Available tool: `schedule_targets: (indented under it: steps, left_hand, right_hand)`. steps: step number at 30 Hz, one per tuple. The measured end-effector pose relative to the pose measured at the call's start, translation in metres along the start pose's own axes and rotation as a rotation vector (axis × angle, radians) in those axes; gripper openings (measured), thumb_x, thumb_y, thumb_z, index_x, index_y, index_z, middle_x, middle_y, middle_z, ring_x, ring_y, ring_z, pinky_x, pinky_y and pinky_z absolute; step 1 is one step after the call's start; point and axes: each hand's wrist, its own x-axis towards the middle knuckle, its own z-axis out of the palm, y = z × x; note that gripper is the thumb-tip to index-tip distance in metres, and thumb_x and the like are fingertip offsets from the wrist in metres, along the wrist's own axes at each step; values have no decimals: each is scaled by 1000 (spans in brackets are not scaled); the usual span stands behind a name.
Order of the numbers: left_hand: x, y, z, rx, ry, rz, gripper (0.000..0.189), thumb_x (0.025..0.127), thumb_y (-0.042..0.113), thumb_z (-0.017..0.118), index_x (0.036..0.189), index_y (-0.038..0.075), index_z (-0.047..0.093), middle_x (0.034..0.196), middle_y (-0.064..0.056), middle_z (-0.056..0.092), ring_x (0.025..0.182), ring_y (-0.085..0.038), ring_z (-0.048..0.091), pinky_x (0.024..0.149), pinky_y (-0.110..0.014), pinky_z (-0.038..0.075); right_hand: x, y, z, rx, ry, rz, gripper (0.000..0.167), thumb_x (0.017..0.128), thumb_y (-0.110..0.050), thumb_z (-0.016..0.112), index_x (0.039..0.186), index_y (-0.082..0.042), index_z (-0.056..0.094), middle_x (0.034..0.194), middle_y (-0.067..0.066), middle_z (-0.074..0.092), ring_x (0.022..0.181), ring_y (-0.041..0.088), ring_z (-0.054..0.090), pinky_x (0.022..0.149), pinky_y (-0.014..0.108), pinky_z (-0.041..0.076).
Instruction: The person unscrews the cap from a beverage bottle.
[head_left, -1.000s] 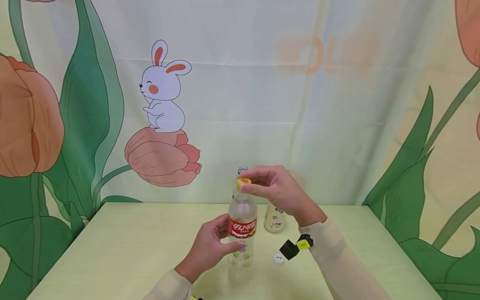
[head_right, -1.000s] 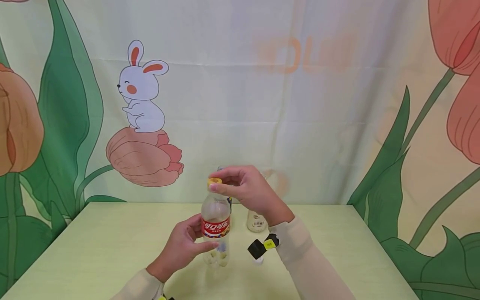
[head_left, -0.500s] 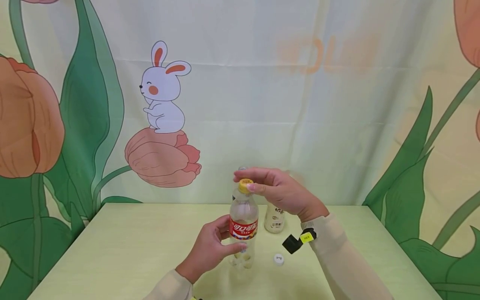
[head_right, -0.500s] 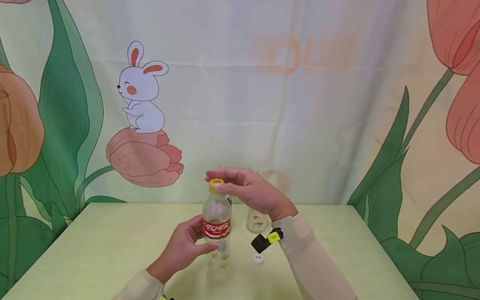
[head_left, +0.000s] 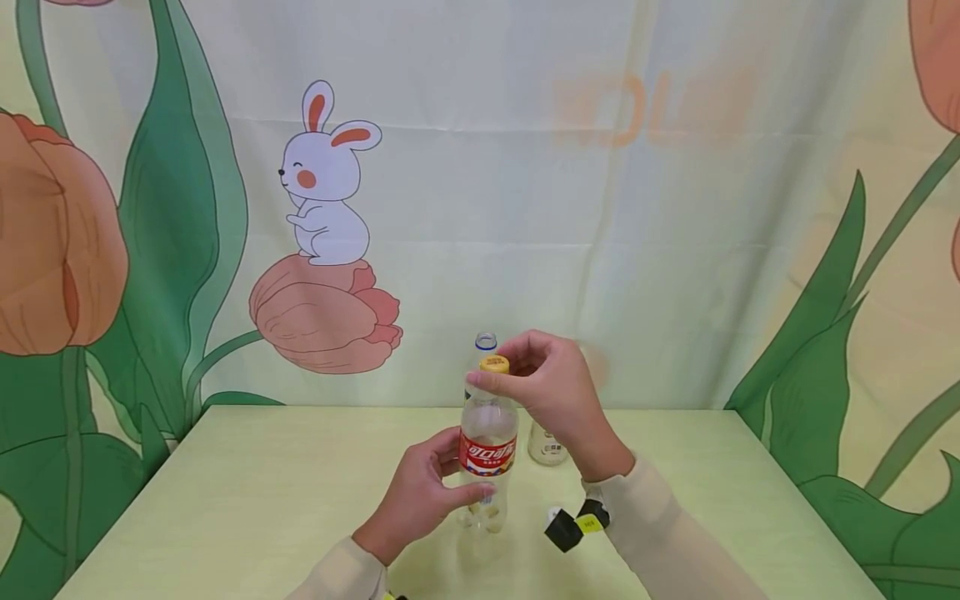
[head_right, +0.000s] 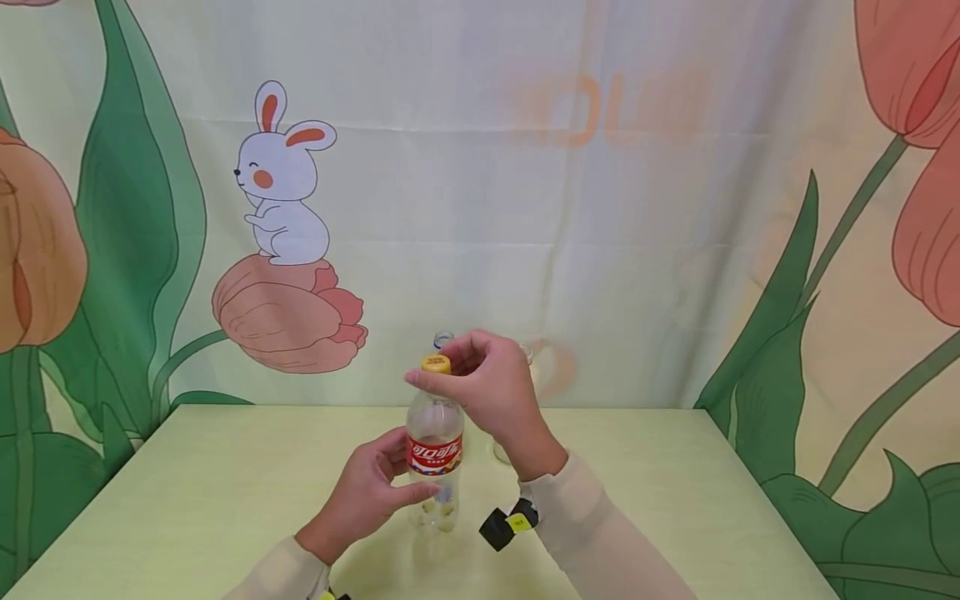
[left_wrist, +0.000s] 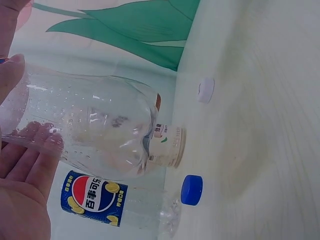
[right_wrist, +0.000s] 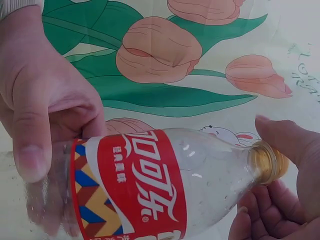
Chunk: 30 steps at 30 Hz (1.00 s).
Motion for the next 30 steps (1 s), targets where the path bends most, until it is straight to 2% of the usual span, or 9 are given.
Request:
schedule_targets:
  steps: [7,13,16,19,22,25,27,30]
  left_hand:
    - [0,-1,-2,-1,3,12,62,76,16,92,132,13,64,119,-8,75,107,-13,72,98,-22,57]
    - [0,0,-3,-2,2,5,63,77,17,92,133,13,63,121,-8,75,107,-13,72,99,-22,57]
    - [1,0,-3,-3,2,-1,63,77,18,91,133,13,63,122,-8,74,108,-14,72,99,-22,57]
    - [1,0,-3,-2,0,-4,63,77,18,91,133,13,63,122,-8,74,109,-15,72,99,-22,57]
    - [1,0,-3,1,1,-4,63,77,16,91,134,13,63,122,-8,74,109,-16,72,100,-23,57]
    - [0,0,-3,3,3,-2,62,78,12,90,134,13,63,122,-8,74,109,-16,71,100,-23,57]
    - [0,1,-2,-1,5,-1,61,78,9,89,134,13,63,123,-7,74,110,-16,71,100,-23,56]
    - [1,2,-2,-8,5,5,62,77,9,90,133,14,63,122,-7,74,110,-15,71,100,-22,57]
  right_hand:
    - [2,4,-2,62,-57,-30,27,79,-22,90,99,-10,79,90,3,76,80,20,69,74,27,59]
    - [5,8,-5,120,-188,-101,27,89,-14,80,116,-8,77,106,0,75,91,17,70,83,27,59]
    - [9,13,-7,131,-279,-123,28,96,-15,72,124,-9,73,119,1,73,107,18,70,96,33,58]
    - [12,16,-10,123,-353,-120,29,101,-18,64,128,-14,71,128,3,71,122,20,65,110,43,50]
    - [13,18,-12,117,-398,-112,30,103,-20,59,130,-17,70,133,3,69,130,21,60,116,51,42]
    - [13,19,-13,117,-415,-107,31,103,-21,58,133,-18,68,136,2,67,133,20,58,118,53,40]
    - [13,20,-13,124,-405,-104,33,103,-21,59,135,-18,66,137,2,66,132,19,59,116,49,43]
    - [13,20,-12,144,-339,-98,36,98,-19,67,134,-14,66,134,3,68,124,20,64,108,40,52]
